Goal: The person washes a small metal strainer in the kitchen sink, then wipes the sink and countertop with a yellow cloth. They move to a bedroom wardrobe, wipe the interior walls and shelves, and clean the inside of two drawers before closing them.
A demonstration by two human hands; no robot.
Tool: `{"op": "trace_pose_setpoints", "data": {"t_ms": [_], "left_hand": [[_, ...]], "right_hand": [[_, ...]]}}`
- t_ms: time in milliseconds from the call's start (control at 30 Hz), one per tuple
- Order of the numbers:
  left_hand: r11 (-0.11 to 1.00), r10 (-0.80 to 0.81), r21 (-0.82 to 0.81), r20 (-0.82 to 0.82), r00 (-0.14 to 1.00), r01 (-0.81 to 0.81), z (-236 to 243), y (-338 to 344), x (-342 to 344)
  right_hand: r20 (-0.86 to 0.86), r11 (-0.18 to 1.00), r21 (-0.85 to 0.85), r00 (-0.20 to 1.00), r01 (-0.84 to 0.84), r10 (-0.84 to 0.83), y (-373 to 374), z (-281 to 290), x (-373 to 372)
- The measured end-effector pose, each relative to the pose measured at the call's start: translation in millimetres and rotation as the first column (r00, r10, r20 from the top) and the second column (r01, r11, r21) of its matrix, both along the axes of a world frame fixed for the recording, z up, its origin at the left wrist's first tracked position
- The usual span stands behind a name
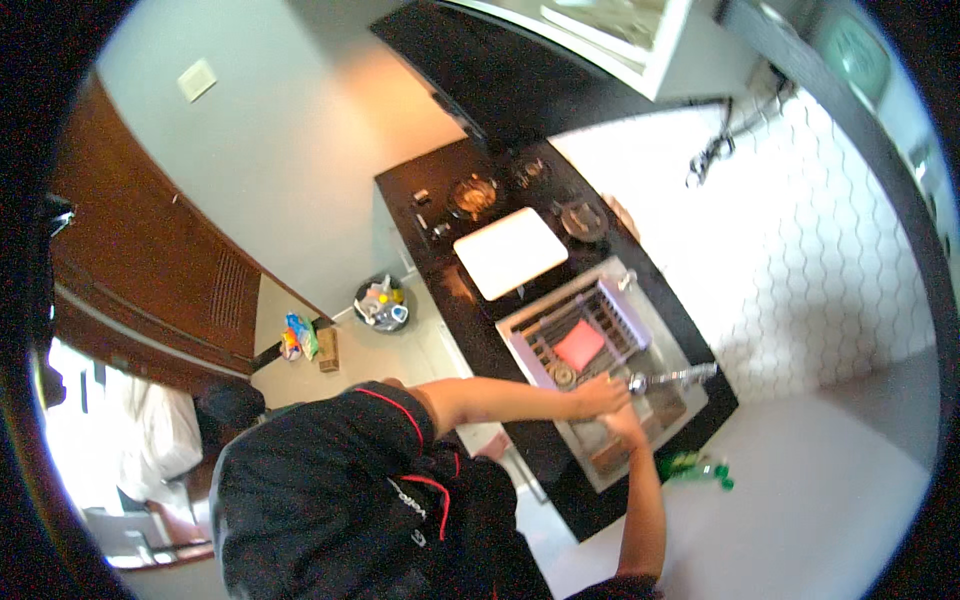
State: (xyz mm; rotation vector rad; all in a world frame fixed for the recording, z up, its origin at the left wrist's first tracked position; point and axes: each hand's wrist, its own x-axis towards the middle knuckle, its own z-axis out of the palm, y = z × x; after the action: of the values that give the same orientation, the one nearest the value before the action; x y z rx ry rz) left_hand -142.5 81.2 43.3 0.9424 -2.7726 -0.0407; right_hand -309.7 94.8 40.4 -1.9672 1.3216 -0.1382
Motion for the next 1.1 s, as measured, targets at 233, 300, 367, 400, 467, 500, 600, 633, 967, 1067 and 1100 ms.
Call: {"op": "trace_pose_setpoints", "data": {"t_ms": [233,300,367,400,467,500,600,633,967,1067,1100], "left_hand": [[0.833,0.170,0.534,0.003,0.985,-0.146,40,-19,-1],[0.810,0.172,0.574,-0.034,0.985,-0.121,38,-12,4],[0.719,0.293,0.669,-0.045,0.955,-0.189,26,-5,5],[0.729,0.245,0.671,-0.068,0.967,-0.137,17,-3,4],[0.746,0.150,0.664,-0.092,0.984,-0.051,-5,-1,3],[0.623,0.251,0.782,-0.173,0.952,-0.022,-17,3,0],[0.248,0.517,0.967,-0.187,0.835,0.062,-48,6,-9],[0.160,0.542,0.984,-0.154,0.826,0.079,-56,4,-11],[0.460,0.276,0.887,-0.180,0.944,0.034,-11,-24,-3],[0.500,0.195,0.826,-0.401,0.895,0.261,25,-20,15],[0.503,0.207,0.818,-0.429,0.879,0.280,35,-21,25]], "right_hand": [[-0.261,0.911,-0.370,0.921,0.182,-0.290,17,62,43],[-0.344,0.909,-0.368,0.879,0.197,-0.330,19,66,47],[-0.350,0.892,-0.428,0.884,0.143,-0.309,19,60,45],[-0.367,0.882,-0.453,0.873,0.132,-0.319,19,55,43],[-0.444,0.891,-0.453,0.864,0.010,-0.236,17,43,39],[-0.489,0.897,-0.438,0.852,-0.054,-0.188,16,37,36],[-0.519,0.852,-0.494,0.845,-0.173,-0.130,13,21,28],[-0.507,0.843,-0.501,0.856,-0.195,-0.104,11,18,25],[-0.405,0.840,-0.539,0.854,0.065,-0.326,7,34,15],[-0.094,0.781,-0.439,0.842,0.445,-0.532,24,45,16],[0.117,0.781,-0.254,0.820,0.570,-0.560,30,50,17]]}}
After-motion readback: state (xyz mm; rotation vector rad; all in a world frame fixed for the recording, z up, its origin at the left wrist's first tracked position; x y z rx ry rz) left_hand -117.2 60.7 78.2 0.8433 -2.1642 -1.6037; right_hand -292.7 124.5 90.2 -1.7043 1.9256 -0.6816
